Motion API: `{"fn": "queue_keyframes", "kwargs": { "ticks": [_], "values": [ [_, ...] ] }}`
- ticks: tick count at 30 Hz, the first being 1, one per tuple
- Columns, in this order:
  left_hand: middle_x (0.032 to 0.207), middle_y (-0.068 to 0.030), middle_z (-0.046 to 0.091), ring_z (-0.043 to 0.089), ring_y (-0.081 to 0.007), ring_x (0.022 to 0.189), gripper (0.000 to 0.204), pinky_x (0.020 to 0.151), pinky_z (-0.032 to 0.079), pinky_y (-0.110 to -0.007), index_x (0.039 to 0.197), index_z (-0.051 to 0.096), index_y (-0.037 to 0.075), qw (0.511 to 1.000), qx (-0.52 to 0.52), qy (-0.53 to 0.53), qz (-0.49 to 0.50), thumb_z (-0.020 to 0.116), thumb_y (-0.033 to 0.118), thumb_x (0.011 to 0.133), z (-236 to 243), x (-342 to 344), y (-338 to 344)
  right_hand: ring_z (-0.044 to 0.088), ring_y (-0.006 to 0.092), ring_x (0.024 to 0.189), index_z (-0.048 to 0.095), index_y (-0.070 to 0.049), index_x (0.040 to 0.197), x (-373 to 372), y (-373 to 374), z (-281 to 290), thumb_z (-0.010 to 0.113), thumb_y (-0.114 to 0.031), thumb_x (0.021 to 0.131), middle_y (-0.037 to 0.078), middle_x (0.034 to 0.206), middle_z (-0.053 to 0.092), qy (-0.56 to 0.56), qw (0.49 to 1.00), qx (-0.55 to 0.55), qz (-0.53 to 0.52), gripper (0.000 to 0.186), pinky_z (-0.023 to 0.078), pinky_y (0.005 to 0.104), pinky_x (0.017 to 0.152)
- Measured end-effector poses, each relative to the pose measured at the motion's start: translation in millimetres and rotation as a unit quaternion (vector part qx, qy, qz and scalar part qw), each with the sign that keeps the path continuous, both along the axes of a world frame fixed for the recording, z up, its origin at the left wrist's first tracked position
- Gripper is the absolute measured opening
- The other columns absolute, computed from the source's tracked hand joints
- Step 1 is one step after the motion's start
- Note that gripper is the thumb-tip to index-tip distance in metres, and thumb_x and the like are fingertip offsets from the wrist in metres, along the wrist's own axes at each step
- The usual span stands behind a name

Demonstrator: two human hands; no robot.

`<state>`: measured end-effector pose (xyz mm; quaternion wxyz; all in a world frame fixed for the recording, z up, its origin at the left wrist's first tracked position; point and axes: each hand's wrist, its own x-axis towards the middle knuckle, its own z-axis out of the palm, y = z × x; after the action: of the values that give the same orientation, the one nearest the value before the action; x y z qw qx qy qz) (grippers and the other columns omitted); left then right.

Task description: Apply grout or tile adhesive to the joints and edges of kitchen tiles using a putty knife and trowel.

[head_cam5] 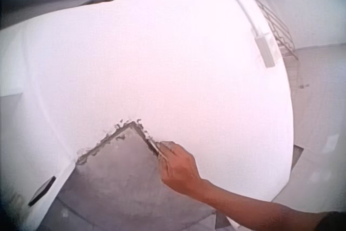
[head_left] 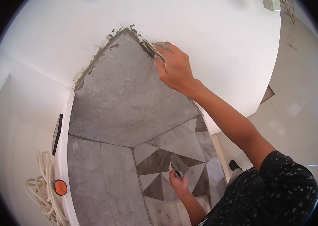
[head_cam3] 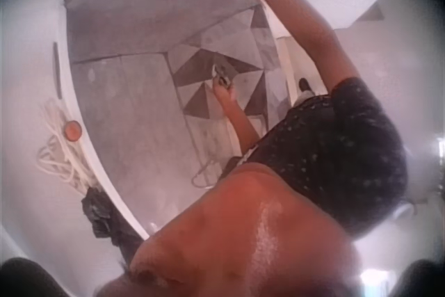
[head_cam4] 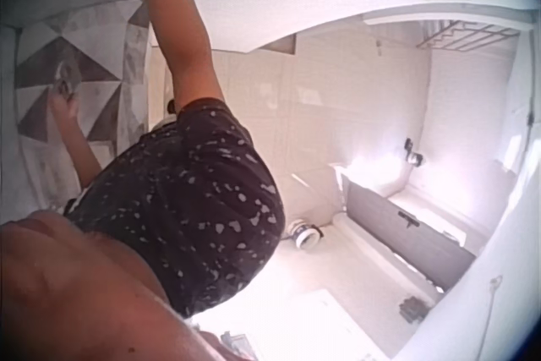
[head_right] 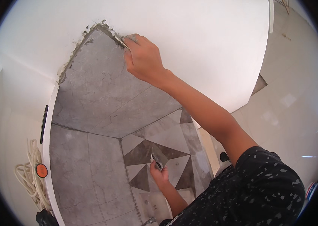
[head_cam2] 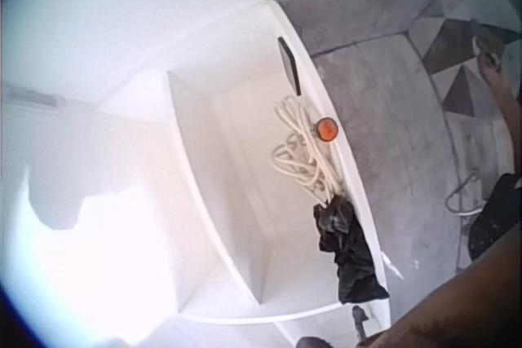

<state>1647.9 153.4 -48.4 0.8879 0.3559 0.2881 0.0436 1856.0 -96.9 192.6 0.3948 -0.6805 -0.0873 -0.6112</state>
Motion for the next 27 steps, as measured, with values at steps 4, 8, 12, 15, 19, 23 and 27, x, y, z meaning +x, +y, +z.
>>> {"fn": "queue_keyframes", "kwargs": {
  "ticks": [4, 8, 12, 15, 19, 23, 27],
  "values": [
    [0.103, -0.008, 0.058, 0.059, -0.0208, 0.093, 0.025, 0.075, 0.052, -0.037, 0.106, 0.052, 0.002, 0.999, -0.005, -0.018, -0.035, 0.051, 0.011, 0.083, -7, -1, 4, 0.055, 0.028, 0.07, 0.061, 0.004, 0.094, 9, 9, 6, 0.056, -0.004, 0.071, 0.015, 0.08, 0.057, -0.044, 0.999, 0.001, -0.005, 0.025, 0.045, 0.0366, 0.058],
    [0.092, -0.0063, 0.063, 0.063, -0.0185, 0.078, 0.021, 0.062, 0.053, -0.03, 0.1, 0.055, 0.001, 0.998, -0.036, -0.027, -0.032, 0.051, 0.014, 0.084, 24, 8, -21, 0.056, 0.0283, 0.07, 0.062, -0.002, 0.095, -31, -12, -23, 0.057, -0.003, 0.069, 0.012, 0.086, 0.059, 0.054, 0.985, -0.09, 0.136, 0.027, 0.044, 0.0394, 0.059],
    [0.085, -0.0076, 0.062, 0.062, -0.0174, 0.074, 0.017, 0.053, 0.051, -0.026, 0.094, 0.056, 0.001, 0.978, -0.153, -0.039, -0.138, 0.05, 0.011, 0.083, 32, 28, -37, 0.057, 0.0255, 0.076, 0.064, -0.009, 0.102, -97, 2, -98, 0.058, -0.005, 0.065, 0.009, 0.094, 0.061, 0.087, 0.914, -0.218, 0.331, 0.038, 0.047, 0.0372, 0.058],
    [0.083, -0.0079, 0.061, 0.06, -0.0177, 0.072, 0.016, 0.047, 0.049, -0.024, 0.092, 0.056, 0.001, 0.969, -0.19, -0.058, -0.144, 0.049, 0.01, 0.082, 47, 48, -48, 0.057, 0.0223, 0.082, 0.064, -0.011, 0.104, -124, -3, -141, 0.058, -0.004, 0.064, 0.007, 0.102, 0.06, 0.122, 0.868, -0.329, 0.353, 0.04, 0.05, 0.0331, 0.056],
    [0.086, -0.0075, 0.058, 0.057, -0.0185, 0.072, 0.019, 0.055, 0.05, -0.025, 0.099, 0.05, -0.001, 0.985, -0.035, -0.168, -0.013, 0.047, 0.012, 0.085, 83, 54, -50, 0.057, 0.0186, 0.085, 0.062, -0.012, 0.106, -120, -37, -164, 0.057, -0.003, 0.065, 0.005, 0.106, 0.06, 0.276, 0.823, -0.442, 0.225, 0.043, 0.051, 0.0313, 0.053],
    [0.094, -0.0092, 0.055, 0.056, -0.0175, 0.079, 0.032, 0.07, 0.049, -0.03, 0.106, 0.045, -0.003, 0.881, 0.334, -0.314, 0.113, 0.049, 0.025, 0.092, 95, 65, -68, 0.059, 0.021, 0.085, 0.061, -0.007, 0.103, -132, -19, -157, 0.051, -0.003, 0.08, 0.007, 0.099, 0.062, 0.437, 0.84, -0.022, 0.322, 0.025, 0.051, 0.0311, 0.061],
    [0.099, -0.0127, 0.054, 0.056, -0.0192, 0.086, 0.025, 0.074, 0.05, -0.033, 0.108, 0.048, 0.0, 0.73, 0.564, -0.365, 0.128, 0.05, 0.019, 0.092, 66, 64, -71, 0.059, 0.0212, 0.095, 0.053, 0.001, 0.107, -139, 11, -148, 0.05, -0.005, 0.085, 0.01, 0.103, 0.06, 0.417, 0.493, 0.527, 0.552, 0.022, 0.048, 0.0329, 0.08]
  ]
}}
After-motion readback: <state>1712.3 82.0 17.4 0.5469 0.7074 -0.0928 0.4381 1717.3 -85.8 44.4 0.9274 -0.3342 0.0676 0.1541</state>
